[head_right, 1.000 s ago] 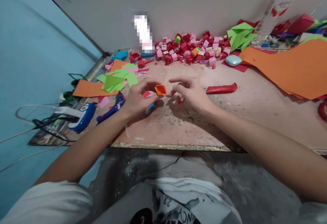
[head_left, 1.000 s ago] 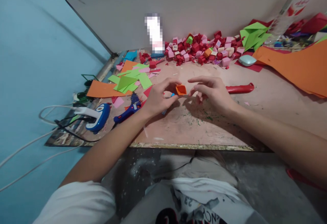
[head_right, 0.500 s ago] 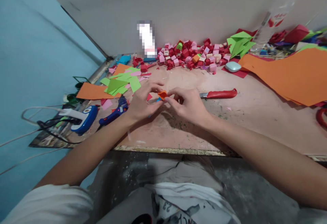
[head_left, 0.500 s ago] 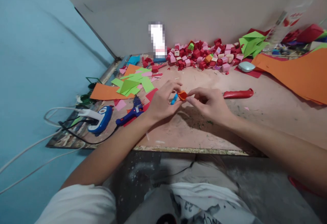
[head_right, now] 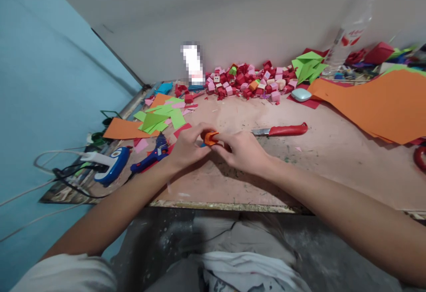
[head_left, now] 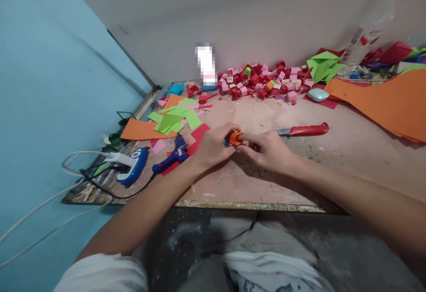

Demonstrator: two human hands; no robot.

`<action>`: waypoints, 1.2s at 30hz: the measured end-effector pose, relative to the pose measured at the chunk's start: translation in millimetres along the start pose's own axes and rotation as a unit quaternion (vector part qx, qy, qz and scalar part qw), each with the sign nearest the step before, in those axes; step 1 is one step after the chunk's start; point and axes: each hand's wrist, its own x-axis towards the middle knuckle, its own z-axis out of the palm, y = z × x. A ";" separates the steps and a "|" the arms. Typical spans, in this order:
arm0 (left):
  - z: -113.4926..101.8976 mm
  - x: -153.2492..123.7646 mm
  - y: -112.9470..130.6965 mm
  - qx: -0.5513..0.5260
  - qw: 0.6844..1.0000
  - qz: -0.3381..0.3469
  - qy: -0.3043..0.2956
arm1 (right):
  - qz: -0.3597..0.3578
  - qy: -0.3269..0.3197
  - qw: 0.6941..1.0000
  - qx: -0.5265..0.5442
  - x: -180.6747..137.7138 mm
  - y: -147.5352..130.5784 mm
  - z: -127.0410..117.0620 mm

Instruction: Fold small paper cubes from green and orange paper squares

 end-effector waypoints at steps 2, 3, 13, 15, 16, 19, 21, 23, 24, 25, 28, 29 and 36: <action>-0.7 -0.3 0.3 0.012 1.000 0.020 -0.012 | 0.003 -0.014 1.000 -0.012 0.7 -0.3 0.3; -1.0 -0.4 -0.1 0.011 1.000 0.024 -0.014 | 0.001 -0.020 1.000 -0.017 0.9 -0.5 0.4; 1.4 -0.5 -4.8 -0.028 1.000 -0.006 0.000 | -0.002 -0.021 1.000 0.017 1.9 3.5 -1.9; 2.8 -0.1 -4.1 -0.025 1.000 -0.013 0.000 | 0.028 -0.020 0.998 0.054 2.9 4.2 -0.3; 3.3 0.1 -3.5 -0.023 1.000 -0.018 -0.001 | 0.043 -0.020 0.996 0.075 3.5 4.0 0.6; 4.0 0.8 -1.8 -0.018 0.999 -0.037 0.000 | 0.084 -0.019 0.988 0.129 4.8 1.5 3.3; 3.8 1.1 -0.8 -0.016 0.999 -0.046 0.002 | 0.108 -0.019 0.981 0.158 5.2 -1.2 4.7; 3.4 1.2 0.2 -0.015 0.999 -0.049 0.006 | 0.133 -0.018 0.974 0.183 5.2 -3.9 5.8; 3.3 1.2 0.7 -0.014 0.999 -0.049 0.008 | 0.143 -0.017 0.971 0.193 5.1 -5.1 6.3; 3.2 1.2 1.2 -0.014 0.999 -0.047 0.011 | 0.152 -0.015 0.968 0.201 4.9 -6.1 6.8; 3.4 1.3 2.0 -0.012 0.999 -0.042 0.017 | 0.168 -0.012 0.961 0.217 4.2 -8.0 8.2; 3.6 1.3 1.8 -0.013 0.999 -0.041 0.021 | 0.173 -0.013 0.959 0.223 4.0 -8.4 8.7; 3.9 1.2 -6.0 -0.019 0.997 -0.059 0.036 | 0.187 -0.031 0.949 0.252 4.2 -10.9 7.4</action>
